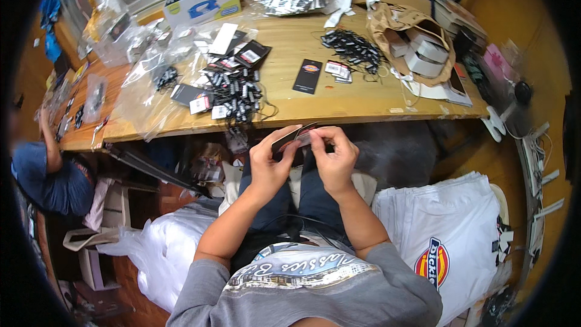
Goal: The person sits at a cluttered table and repeatedly picks up small black tags and black cords. They thread the cords through the tags, fold the tags, and place the assembled items into a pile on the table. The person also handles a roll of white paper or tape and a small white box during the process.
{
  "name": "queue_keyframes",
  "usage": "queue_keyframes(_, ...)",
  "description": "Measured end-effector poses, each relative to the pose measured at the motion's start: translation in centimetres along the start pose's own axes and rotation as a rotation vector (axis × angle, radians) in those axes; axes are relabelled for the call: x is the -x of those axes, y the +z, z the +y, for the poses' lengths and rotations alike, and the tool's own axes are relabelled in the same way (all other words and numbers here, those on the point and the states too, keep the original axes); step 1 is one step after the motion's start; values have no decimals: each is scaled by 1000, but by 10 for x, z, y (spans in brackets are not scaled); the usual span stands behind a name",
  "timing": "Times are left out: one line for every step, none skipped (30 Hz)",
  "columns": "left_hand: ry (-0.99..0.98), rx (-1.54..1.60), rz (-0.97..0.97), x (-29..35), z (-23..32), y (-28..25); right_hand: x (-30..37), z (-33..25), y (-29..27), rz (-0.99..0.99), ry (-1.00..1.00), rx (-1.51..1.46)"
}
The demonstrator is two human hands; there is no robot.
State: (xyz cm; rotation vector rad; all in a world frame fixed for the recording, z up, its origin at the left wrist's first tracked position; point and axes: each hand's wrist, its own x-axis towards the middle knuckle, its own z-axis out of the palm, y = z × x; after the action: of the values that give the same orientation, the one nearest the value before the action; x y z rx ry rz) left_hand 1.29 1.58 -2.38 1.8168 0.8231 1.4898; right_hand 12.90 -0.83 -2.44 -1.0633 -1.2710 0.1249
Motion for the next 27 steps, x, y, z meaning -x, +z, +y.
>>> queue_keyframes(75,-68,-14,-1,1,-2,0,1,0,-10,20,-13)
queue_keyframes(152,-132,-30,-2,2,-3,0,1,1,-15,27,-20)
queue_keyframes(206,-179,-61,-3,6,-3,1,4,1,-38,104,-87)
queue_keyframes(226,-195,-72,-4,6,-3,2,7,0,-59,181,-156)
queue_keyframes(242,-176,-92,-5,6,-3,1,5,2,-70,291,-357)
queue_keyframes(257,-157,-111,-6,5,-3,1,7,0,-88,325,-399)
queue_keyframes(165,-143,-216,-5,5,-5,3,12,0,-71,334,-379)
queue_keyframes(106,-86,-233,-3,9,-2,5,18,0,-60,341,-363)
queue_keyframes(45,-31,-248,0,14,2,5,21,0,-33,343,-366)
queue_keyframes(-17,23,-262,0,18,5,6,24,0,-8,345,-370)
queue_keyframes(-6,11,-316,0,18,2,6,25,1,12,348,-379)
queue_keyframes(-13,25,-303,-1,16,2,7,24,0,40,288,-362)
queue_keyframes(-21,37,-289,-2,12,3,7,23,-2,67,229,-347)
queue_keyframes(-33,46,-270,-1,6,1,9,21,-3,89,173,-335)
queue_keyframes(-156,87,-219,0,1,0,10,18,-4,97,135,-319)
queue_keyframes(-138,6,-158,0,0,0,9,13,-6,106,105,-304)
queue_keyframes(-90,8,-126,-1,1,0,9,14,-9,110,73,-251)
queue_keyframes(-42,9,-95,-1,2,1,9,15,-10,115,41,-199)
queue_keyframes(-61,32,-78,-1,3,0,11,16,-9,154,37,-215)
queue_keyframes(-79,59,-62,0,3,0,11,17,-10,168,35,-225)
queue_keyframes(-96,87,-46,0,3,-1,11,15,-11,141,13,-220)
queue_keyframes(-77,71,-59,-1,5,-1,11,11,-12,115,-9,-215)
queue_keyframes(-61,57,-77,-2,10,0,10,9,-12,96,-23,-194)
queue_keyframes(-46,44,-95,-4,13,0,9,7,-11,76,-37,-173)
queue_keyframes(-23,33,-113,-4,14,0,9,5,-11,57,-52,-152)
queue_keyframes(1,41,-124,-3,15,1,9,5,-10,62,-74,-140)
queue_keyframes(25,17,-134,-4,18,1,8,4,-9,66,-97,-127)
